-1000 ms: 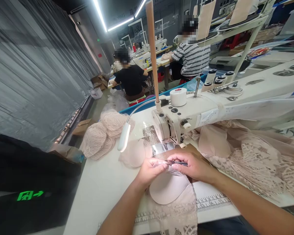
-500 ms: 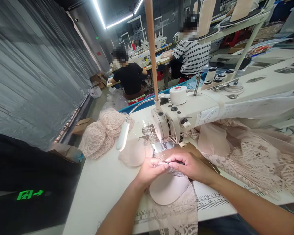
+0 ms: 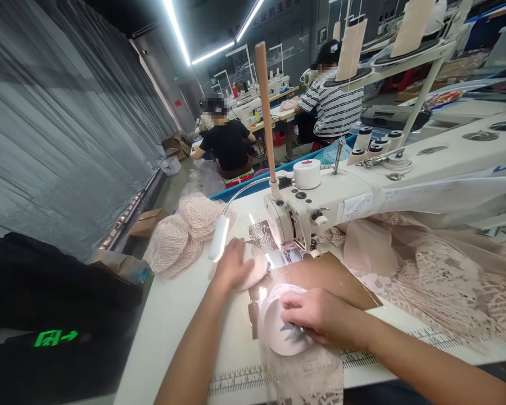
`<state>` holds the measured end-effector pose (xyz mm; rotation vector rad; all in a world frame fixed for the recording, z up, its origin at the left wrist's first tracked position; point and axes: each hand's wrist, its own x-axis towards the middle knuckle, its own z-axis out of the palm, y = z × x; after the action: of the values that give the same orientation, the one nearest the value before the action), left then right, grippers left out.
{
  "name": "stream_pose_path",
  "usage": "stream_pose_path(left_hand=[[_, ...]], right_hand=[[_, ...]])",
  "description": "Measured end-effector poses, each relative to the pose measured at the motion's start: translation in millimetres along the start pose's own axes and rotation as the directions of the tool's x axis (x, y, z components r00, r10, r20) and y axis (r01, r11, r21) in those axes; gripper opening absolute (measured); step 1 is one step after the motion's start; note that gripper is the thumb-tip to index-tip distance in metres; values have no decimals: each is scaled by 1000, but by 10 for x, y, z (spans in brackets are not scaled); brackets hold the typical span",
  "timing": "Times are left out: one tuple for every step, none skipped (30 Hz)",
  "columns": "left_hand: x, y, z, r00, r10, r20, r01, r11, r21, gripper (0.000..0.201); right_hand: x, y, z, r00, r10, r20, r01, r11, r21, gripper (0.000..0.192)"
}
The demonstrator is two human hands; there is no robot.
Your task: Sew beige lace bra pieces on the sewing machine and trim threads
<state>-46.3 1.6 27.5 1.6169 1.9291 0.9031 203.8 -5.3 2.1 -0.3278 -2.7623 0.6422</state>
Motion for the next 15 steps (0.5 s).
stream_pose_path(left_hand=[[48, -46, 13, 999, -31, 31, 32, 999, -12, 48], [71, -86, 32, 997, -49, 63, 51, 998, -30, 46], [69, -117, 52, 994, -57, 97, 63, 997, -55, 41], [45, -141, 73, 988, -64, 137, 76, 993, -85, 33], [6, -158, 92, 982, -69, 178, 91, 988, -121, 25], [-42, -167, 106, 974, -69, 216, 105, 981, -161, 21], [-94, -171, 115, 966, -66, 248, 118, 972, -203, 21], [-143, -169, 118, 960, -59, 274, 129, 961, -245, 25], [-187, -162, 116, 955, -52, 293, 139, 948, -286, 28], [-223, -151, 111, 950, -43, 310, 148, 934, -325, 30], [-251, -138, 105, 946, -34, 323, 155, 920, -359, 31], [-271, -122, 98, 942, -23, 335, 160, 908, -388, 32], [-284, -107, 94, 938, -11, 346, 162, 897, -412, 32], [-292, -92, 92, 935, 2, 355, 161, 888, -431, 32], [-296, -78, 94, 932, 16, 362, 159, 880, -447, 31]], right_hand=[[-2, 1, 0, 999, 0, 47, 2, 999, -36, 31], [-14, 10, -12, 997, 33, 75, -28, 997, -69, 25], [-37, 27, -35, 992, 89, 88, -80, 992, -97, 21], [-69, 48, -71, 984, 157, 89, -146, 982, -118, 19], [-111, 70, -116, 972, 219, 89, -208, 970, -122, 19], [-157, 93, -169, 959, 269, 90, -259, 960, -108, 19], [-205, 113, -225, 948, 305, 97, -298, 951, -76, 19], [-247, 132, -283, 939, 325, 109, -323, 946, -36, 19], [-281, 148, -336, 936, 331, 121, -335, 942, 11, 19], [-301, 162, -383, 934, 332, 128, -342, 937, 66, 20], [-304, 174, -420, 932, 342, 123, -357, 925, 131, 20], [-289, 184, -443, 924, 368, 101, -381, 901, 205, 18], [-256, 193, -451, 912, 404, 67, -405, 868, 286, 15], [-207, 199, -444, 896, 444, 27, -422, 830, 365, 13], [-143, 203, -422, 875, 484, -5, -435, 790, 432, 17]])
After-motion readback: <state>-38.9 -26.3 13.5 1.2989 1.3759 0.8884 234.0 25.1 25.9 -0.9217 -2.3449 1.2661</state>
